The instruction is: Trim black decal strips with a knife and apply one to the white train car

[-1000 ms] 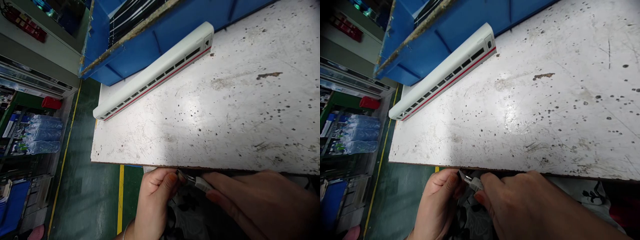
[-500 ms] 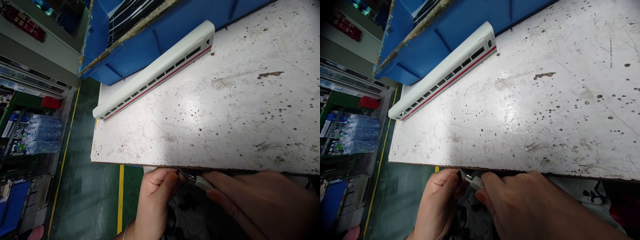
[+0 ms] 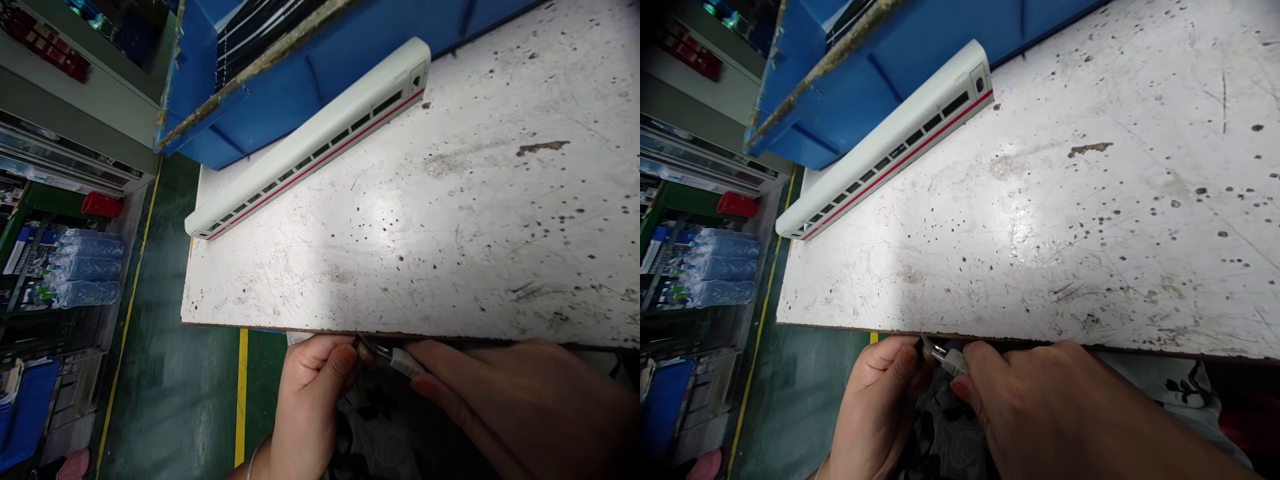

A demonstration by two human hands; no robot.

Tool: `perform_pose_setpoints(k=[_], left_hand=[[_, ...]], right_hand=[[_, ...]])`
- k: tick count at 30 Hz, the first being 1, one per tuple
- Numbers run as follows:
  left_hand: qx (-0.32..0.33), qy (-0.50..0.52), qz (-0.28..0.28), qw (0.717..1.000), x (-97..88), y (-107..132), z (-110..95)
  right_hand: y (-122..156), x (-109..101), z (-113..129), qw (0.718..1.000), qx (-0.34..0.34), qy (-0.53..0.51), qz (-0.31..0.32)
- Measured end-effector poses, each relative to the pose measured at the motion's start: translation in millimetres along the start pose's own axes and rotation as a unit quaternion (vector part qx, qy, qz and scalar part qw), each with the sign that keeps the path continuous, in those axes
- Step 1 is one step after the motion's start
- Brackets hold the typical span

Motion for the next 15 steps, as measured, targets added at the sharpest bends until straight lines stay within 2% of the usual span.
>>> perform_pose_setpoints(k=[6, 15], left_hand=[[0.000, 0.010, -0.002, 1.000, -0.4, 0.0, 0.5], [0.005, -0.011, 0.000, 1.000, 0.3, 0.1, 0.4]], right_hand=[[-0.1, -3.7, -2.1, 0.995, 0.007, -0.066, 0.078], [0.7, 1.2, -2.8, 0.999, 0.005, -0.022, 0.037]])
Point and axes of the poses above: each hand's wrist, its own y-axis away from the middle knuckle, its own x-axis out of the palm, z = x × y, the point moved 2 cm from there along -y, towards the middle knuckle, and after that the axes turned 6 degrees about y, right-handed, at the moved point
